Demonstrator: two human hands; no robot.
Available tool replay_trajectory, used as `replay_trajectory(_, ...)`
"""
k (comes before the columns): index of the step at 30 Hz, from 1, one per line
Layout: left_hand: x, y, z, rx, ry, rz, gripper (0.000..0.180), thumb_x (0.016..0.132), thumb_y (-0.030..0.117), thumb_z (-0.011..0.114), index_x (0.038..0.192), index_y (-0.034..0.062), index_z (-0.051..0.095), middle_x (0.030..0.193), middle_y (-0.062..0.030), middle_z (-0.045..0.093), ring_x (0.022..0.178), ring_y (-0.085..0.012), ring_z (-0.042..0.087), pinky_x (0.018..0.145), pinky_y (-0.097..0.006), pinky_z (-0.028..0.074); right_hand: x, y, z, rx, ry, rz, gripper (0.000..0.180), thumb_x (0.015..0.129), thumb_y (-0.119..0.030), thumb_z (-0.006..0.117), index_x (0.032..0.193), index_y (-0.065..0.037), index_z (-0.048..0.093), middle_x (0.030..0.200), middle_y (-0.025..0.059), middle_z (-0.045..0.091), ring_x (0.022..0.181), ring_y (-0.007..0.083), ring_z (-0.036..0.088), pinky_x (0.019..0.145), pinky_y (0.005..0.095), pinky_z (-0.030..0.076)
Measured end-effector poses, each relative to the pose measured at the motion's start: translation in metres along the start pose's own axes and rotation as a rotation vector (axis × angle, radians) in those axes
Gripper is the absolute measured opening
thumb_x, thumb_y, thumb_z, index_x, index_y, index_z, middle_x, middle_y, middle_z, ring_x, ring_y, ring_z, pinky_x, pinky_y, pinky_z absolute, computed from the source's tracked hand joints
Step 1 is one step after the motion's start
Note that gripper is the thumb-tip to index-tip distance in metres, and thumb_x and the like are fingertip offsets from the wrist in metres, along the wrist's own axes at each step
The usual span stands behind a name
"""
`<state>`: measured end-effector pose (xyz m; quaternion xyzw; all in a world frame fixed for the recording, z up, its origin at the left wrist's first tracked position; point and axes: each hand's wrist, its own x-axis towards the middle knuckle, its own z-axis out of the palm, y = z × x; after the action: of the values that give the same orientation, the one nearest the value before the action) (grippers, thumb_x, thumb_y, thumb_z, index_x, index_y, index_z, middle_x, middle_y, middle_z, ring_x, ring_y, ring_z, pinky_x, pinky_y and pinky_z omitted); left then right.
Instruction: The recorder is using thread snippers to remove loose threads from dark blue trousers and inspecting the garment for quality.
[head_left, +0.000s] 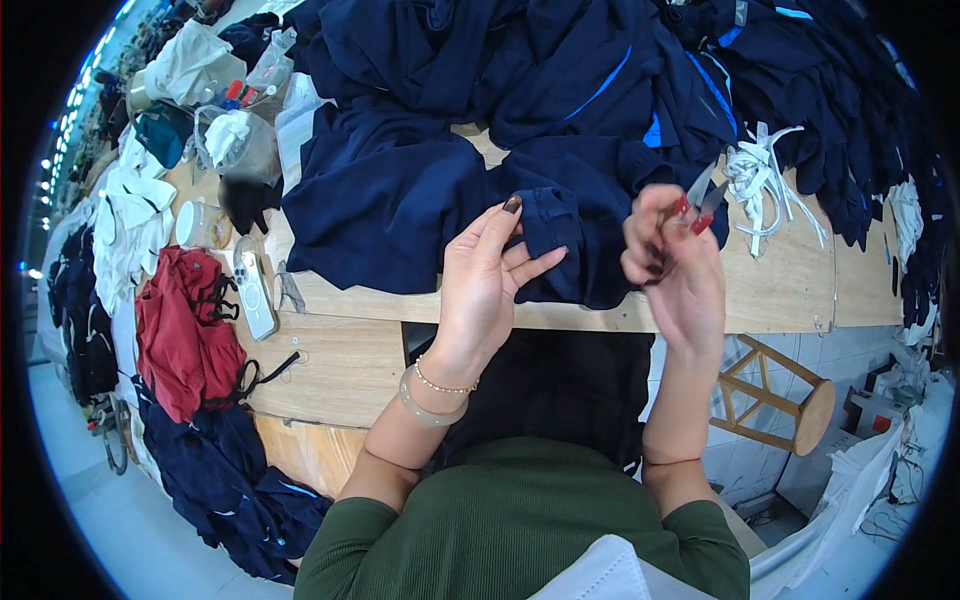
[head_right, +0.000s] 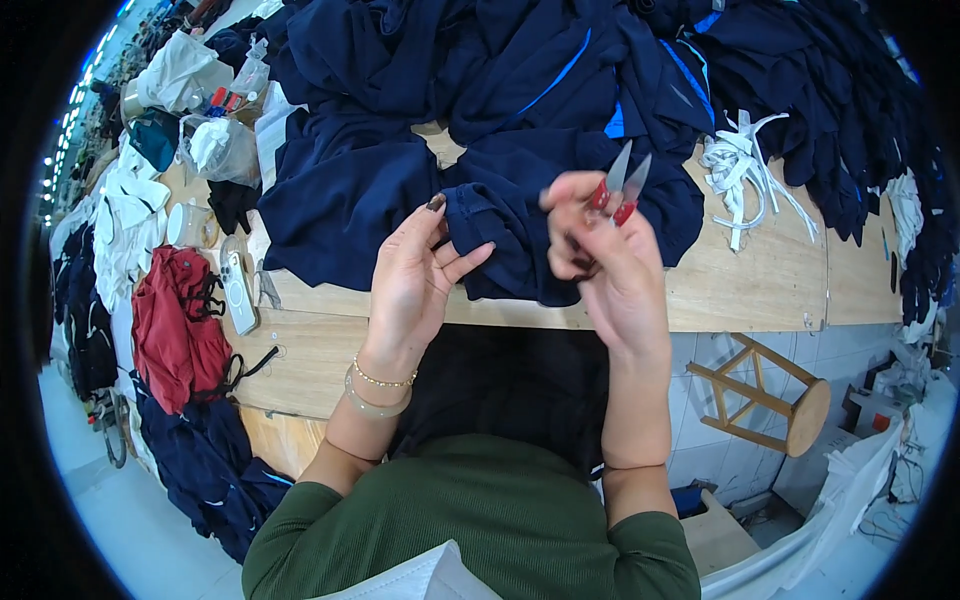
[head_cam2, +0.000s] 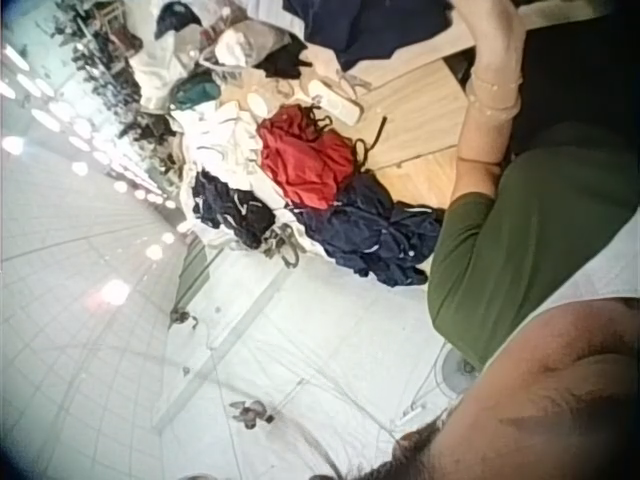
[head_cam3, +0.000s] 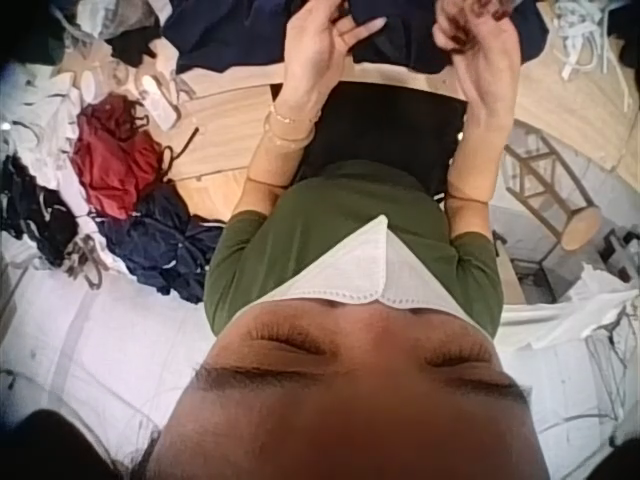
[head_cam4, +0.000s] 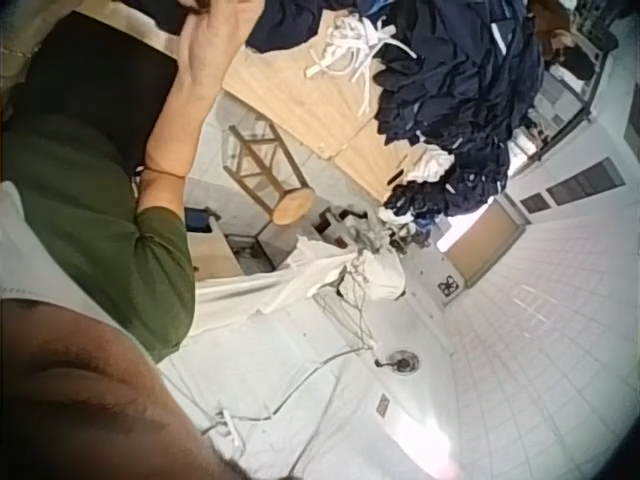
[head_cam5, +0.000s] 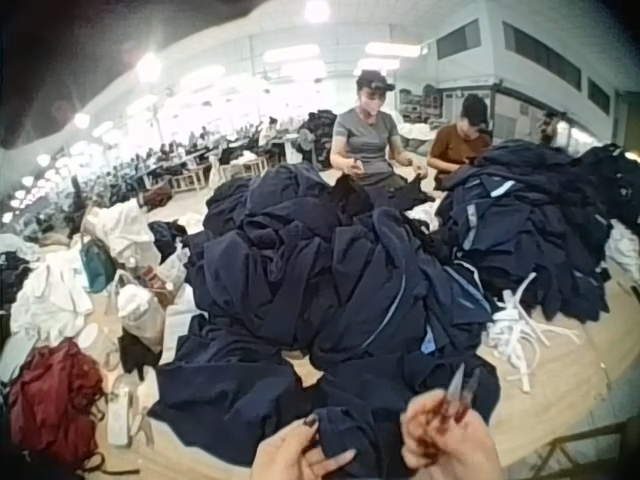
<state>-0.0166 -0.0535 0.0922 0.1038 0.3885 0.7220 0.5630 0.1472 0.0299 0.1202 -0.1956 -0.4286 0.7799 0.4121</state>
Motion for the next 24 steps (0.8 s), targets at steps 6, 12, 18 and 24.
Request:
replay_trajectory(6,0.0,0.003,0.002,-0.019,-0.006,-0.003,0.022,0.099,0.017,0.045,0.103,-0.0005,0.057,0.097,-0.0119,0.066,0.089,-0.0213,0.068,0.083,-0.04,0.058,-0.009,0.006,-0.013,-0.685,0.181,-0.272,0.018,0.091,-0.009,0.061,0.106,-0.001,0.055,0.089,0.0006,0.055,0.075,0.0057,0.052,0.068,0.0172,0.044)
replay_trajectory(12,-0.002,0.005,0.014,-0.057,0.029,-0.015,0.023,0.099,0.019,0.045,0.099,0.0006,0.059,0.096,-0.0106,0.066,0.087,-0.0176,0.067,0.084,-0.036,0.057,-0.034,0.031,0.009,-0.748,0.273,-0.257,0.016,0.08,-0.001,0.072,0.087,0.004,0.059,0.076,0.0004,0.059,0.066,0.002,0.05,0.058,0.0156,0.038)
replay_trajectory(18,-0.002,0.002,0.014,-0.058,0.026,-0.006,0.024,0.099,0.02,0.044,0.1,0.0007,0.059,0.098,-0.0111,0.066,0.088,-0.0179,0.067,0.083,-0.035,0.057,-0.028,0.043,0.016,-0.934,0.284,-0.391,0.019,0.078,-0.004,0.075,0.087,0.005,0.06,0.073,0.0038,0.058,0.06,0.0059,0.05,0.052,0.0185,0.039)
replay_trajectory(24,-0.003,0.001,0.014,-0.075,0.006,0.0,0.023,0.099,0.02,0.044,0.1,0.0013,0.059,0.098,-0.0109,0.066,0.089,-0.0177,0.067,0.083,-0.034,0.057,-0.022,0.047,0.016,-0.991,0.274,-0.504,0.02,0.076,-0.004,0.076,0.085,0.004,0.06,0.07,0.0061,0.056,0.057,0.0093,0.051,0.05,0.0206,0.04)
